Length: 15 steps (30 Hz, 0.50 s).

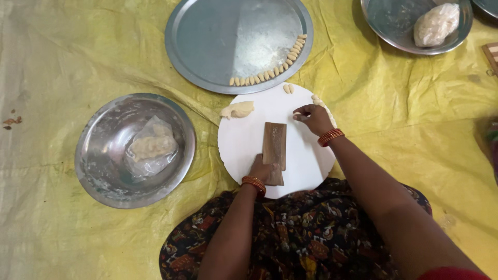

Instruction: The person rolls small pieces of dough into balls and places them on a white plate. They then use a wooden board to press and shape the dough pieces, arranging them in a row.

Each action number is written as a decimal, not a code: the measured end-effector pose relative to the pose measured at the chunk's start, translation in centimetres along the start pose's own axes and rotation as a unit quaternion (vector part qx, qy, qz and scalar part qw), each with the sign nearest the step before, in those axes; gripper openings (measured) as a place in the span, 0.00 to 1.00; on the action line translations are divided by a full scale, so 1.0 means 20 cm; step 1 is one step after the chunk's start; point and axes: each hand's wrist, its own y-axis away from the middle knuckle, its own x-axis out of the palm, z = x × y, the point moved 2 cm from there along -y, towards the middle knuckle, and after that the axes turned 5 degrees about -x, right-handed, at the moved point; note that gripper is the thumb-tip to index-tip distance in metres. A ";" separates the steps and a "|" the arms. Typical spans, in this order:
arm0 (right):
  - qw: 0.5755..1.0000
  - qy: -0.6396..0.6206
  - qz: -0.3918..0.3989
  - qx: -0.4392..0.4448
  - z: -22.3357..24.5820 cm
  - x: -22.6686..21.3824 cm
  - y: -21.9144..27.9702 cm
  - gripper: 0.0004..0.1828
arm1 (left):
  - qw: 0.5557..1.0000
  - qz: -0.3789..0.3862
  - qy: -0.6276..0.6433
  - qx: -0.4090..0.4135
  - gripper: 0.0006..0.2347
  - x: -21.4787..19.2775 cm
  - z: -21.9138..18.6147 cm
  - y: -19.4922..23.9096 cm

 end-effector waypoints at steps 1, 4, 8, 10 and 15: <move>0.998 -0.063 -0.003 0.027 0.02 0.00 0.03 0.16 | 1.000 0.001 0.007 -0.001 0.30 0.00 0.00 0.00; 0.977 -0.194 -0.005 0.085 0.10 0.06 0.10 0.17 | 1.000 0.001 0.016 0.017 0.28 0.00 0.00 -0.01; 0.987 -0.127 0.033 0.091 0.17 0.13 0.18 0.17 | 0.999 -0.005 0.009 0.035 0.26 -0.01 0.00 -0.01; 0.992 -0.075 0.057 0.088 0.18 0.15 0.20 0.17 | 1.000 -0.004 0.007 0.023 0.26 -0.01 0.00 0.00; 0.996 -0.070 0.025 -0.049 0.16 0.21 0.21 0.19 | 1.000 -0.009 0.001 0.026 0.26 -0.02 -0.02 0.02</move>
